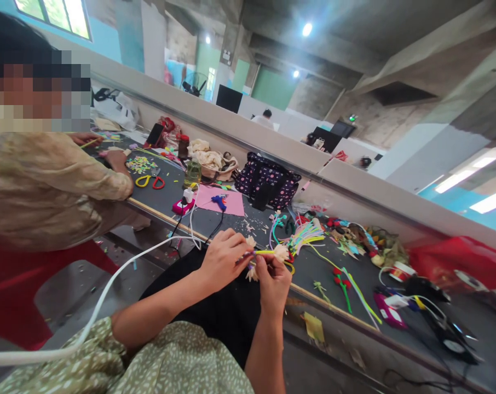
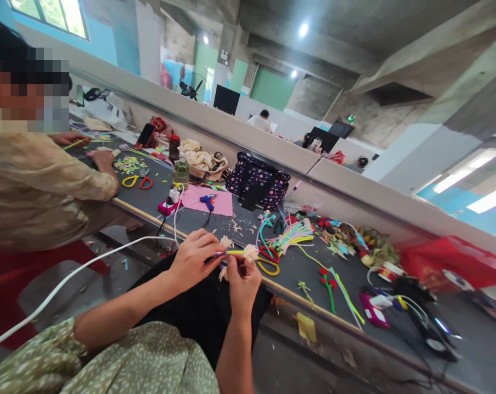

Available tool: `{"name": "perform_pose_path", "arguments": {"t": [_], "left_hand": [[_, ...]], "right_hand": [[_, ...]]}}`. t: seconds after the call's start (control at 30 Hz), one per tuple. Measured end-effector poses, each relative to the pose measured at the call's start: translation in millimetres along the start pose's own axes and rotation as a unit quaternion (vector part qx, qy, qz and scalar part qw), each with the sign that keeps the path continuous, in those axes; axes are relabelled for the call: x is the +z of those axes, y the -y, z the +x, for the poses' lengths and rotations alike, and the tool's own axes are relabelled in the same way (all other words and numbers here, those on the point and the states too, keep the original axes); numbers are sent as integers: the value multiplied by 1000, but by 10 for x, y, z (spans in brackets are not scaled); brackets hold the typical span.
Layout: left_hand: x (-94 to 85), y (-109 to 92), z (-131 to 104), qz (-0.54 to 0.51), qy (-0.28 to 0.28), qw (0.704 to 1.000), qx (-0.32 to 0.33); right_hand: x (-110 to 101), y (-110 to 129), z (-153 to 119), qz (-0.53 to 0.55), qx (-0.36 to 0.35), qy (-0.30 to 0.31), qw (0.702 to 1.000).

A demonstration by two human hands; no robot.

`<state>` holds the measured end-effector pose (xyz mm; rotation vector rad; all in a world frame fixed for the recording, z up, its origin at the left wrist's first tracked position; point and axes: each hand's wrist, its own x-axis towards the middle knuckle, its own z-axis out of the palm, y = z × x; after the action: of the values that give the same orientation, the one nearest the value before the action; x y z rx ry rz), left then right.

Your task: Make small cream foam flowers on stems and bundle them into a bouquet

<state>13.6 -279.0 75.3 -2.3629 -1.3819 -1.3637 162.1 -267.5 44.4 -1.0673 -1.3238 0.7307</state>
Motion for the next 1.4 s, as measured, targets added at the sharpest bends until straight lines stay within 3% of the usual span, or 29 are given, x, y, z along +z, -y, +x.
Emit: {"name": "perform_pose_path", "arguments": {"t": [0.23,0.4,0.53,0.67,0.83,0.97,1.07,1.17,1.27,1.33,1.4], "left_hand": [[27,19,4,-16,7,1000,-2],[51,77,35,-134,24,990,-30],[54,127,89,-261,53,961,-77],[48,177,136,-396,107,905,-117],[56,247,138,-540,186,800,-183],[96,286,117,-616,225,717,-238],[142,291,114,-640,237,680,-269],[180,288,113,-637,217,682,-287],[183,295,101,-620,179,702,-301],[166,301,90,-581,160,746,-283],[146,296,82,-508,150,818,-224]], "right_hand": [[1,45,-29,-11,-10,6,1000],[-43,29,-16,-71,-49,12,996],[-107,30,9,-99,-89,20,991],[-174,32,47,-125,-137,50,981],[-233,-5,72,-121,-159,85,976],[-236,15,82,-106,-161,101,976],[-214,51,101,-90,-150,104,979],[-190,64,123,-76,-123,88,986],[-171,57,137,-57,-78,50,994],[-157,56,140,-45,-49,26,997],[-140,66,138,-40,-32,12,999]]}}
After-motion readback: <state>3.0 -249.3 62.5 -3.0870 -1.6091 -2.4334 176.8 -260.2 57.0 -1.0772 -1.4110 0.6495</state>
